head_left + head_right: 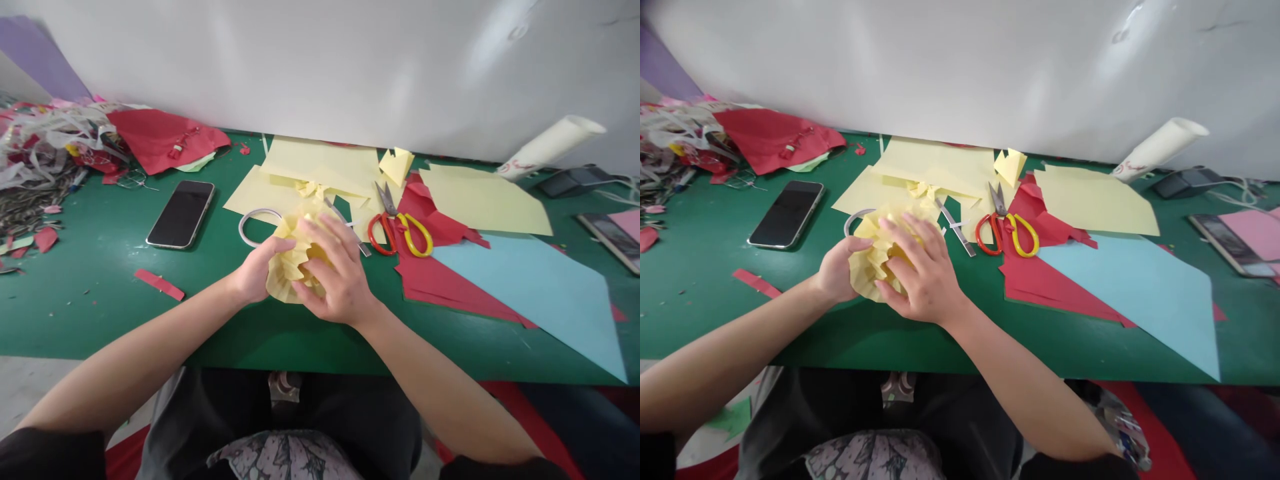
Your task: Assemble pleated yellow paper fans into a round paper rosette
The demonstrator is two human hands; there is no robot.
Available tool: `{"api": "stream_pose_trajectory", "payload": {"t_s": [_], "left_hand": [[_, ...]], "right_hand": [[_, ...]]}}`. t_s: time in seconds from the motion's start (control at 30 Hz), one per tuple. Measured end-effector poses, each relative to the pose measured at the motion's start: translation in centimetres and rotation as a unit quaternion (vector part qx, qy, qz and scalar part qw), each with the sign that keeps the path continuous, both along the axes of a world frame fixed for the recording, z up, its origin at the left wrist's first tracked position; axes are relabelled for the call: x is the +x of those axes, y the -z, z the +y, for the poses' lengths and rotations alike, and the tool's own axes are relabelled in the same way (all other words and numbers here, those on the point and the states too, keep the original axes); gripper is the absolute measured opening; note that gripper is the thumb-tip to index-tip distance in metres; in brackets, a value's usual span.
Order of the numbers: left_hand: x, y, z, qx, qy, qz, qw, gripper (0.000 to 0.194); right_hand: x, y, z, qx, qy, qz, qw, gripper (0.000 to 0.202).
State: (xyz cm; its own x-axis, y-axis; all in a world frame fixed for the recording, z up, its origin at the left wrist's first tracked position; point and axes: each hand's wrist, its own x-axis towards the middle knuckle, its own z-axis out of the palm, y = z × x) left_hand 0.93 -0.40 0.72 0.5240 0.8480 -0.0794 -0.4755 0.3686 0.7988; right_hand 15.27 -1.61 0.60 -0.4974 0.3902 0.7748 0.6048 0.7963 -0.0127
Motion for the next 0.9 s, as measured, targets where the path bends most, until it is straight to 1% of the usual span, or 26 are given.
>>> {"api": "stream_pose_trajectory", "payload": {"t_s": [0.07,0.13,0.23,0.33,0.5,0.57,0.63,0.73,0.83,0.9], "left_hand": [[0.01,-0.03,-0.01,-0.006,-0.017,0.006,1.000,0.036],[-0.01,-0.05,0.01,-0.006,-0.033,0.014,0.999,0.031],[-0.01,-0.10,0.02,0.003,-0.028,0.028,0.999,0.026],[0.12,-0.20,0.01,-0.002,-0.027,0.028,0.999,0.028],[0.32,-0.38,0.08,-0.045,-0.060,0.008,0.997,0.031],[0.33,-0.40,0.12,-0.047,-0.071,0.010,0.996,0.029],[0.32,-0.38,0.16,-0.036,-0.078,0.012,0.996,0.026],[0.35,-0.22,0.26,0.005,-0.079,0.014,0.997,0.024],[0.34,0.11,0.40,0.061,-0.073,0.021,0.995,0.024],[0.23,0.30,0.45,0.084,-0.067,0.023,0.994,0.025]], "right_hand": [[0.07,0.11,0.13,-0.015,-0.013,-0.028,0.999,0.016],[0.12,0.27,0.22,-0.011,-0.015,-0.035,0.999,0.017],[0.16,0.48,0.28,0.003,-0.012,-0.035,0.999,0.018],[0.19,0.50,0.34,0.016,0.001,-0.037,0.999,0.016],[0.22,0.37,0.38,0.038,0.017,-0.041,0.998,0.019],[0.22,0.38,0.36,0.042,0.023,-0.045,0.998,0.019],[0.24,0.44,0.32,0.044,0.036,-0.048,0.997,0.019],[0.26,0.58,0.30,0.044,0.047,-0.051,0.997,0.019],[0.25,0.63,0.36,0.044,0.041,-0.050,0.997,0.018],[0.22,0.61,0.44,0.045,0.037,-0.047,0.997,0.018]]}}
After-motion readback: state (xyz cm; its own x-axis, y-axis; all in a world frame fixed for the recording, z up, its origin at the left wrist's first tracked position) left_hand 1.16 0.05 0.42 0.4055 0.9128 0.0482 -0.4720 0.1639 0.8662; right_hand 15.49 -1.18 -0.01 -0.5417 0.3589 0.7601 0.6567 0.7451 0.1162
